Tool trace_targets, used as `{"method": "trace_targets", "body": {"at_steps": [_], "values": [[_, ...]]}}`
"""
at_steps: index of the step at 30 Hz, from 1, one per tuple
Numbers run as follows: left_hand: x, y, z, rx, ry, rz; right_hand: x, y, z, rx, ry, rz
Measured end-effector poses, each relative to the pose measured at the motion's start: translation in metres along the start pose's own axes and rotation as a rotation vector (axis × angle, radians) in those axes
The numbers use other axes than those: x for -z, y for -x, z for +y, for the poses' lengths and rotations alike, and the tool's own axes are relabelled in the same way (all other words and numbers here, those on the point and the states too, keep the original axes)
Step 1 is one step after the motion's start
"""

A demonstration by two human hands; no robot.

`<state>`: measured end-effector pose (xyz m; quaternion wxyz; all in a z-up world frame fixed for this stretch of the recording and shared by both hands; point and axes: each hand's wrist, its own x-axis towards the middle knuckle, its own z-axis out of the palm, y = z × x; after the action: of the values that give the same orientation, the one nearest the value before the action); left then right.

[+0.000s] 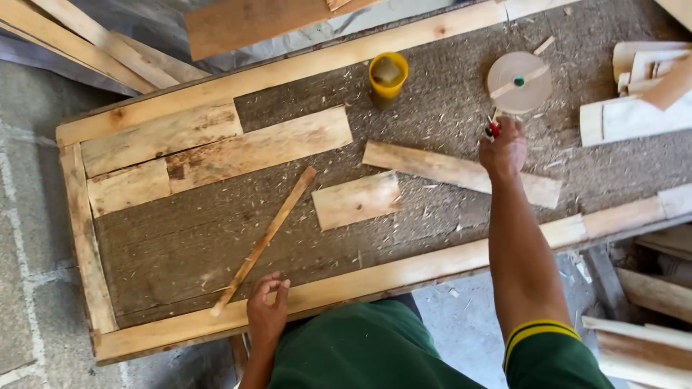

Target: Fitting and cutting thin wood strips onto a frame to create a wooden panel.

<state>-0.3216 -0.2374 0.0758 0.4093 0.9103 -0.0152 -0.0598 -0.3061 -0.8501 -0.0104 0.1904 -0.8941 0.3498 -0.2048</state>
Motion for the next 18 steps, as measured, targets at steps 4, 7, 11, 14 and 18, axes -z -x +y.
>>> {"method": "trace_targets", "body": {"at_steps": [4, 7, 11, 14, 18], "values": [[-0.026, 0.017, 0.022, -0.007, 0.01, -0.003, 0.01, -0.077, 0.005, -0.161, 0.098, -0.198], [-0.038, 0.021, 0.031, 0.054, -0.001, -0.012, 0.02, -0.106, 0.002, -0.183, 0.152, -0.361], [-0.048, 0.016, 0.043, 0.102, 0.033, -0.025, 0.006, -0.121, 0.016, -0.157, 0.148, -0.48], [-0.059, 0.005, 0.048, 0.062, 0.064, -0.034, 0.005, -0.128, 0.015, -0.172, 0.176, -0.53], [-0.074, -0.016, 0.076, -0.022, 0.101, -0.092, 0.013, -0.127, 0.029, -0.119, 0.195, -0.519]]}}
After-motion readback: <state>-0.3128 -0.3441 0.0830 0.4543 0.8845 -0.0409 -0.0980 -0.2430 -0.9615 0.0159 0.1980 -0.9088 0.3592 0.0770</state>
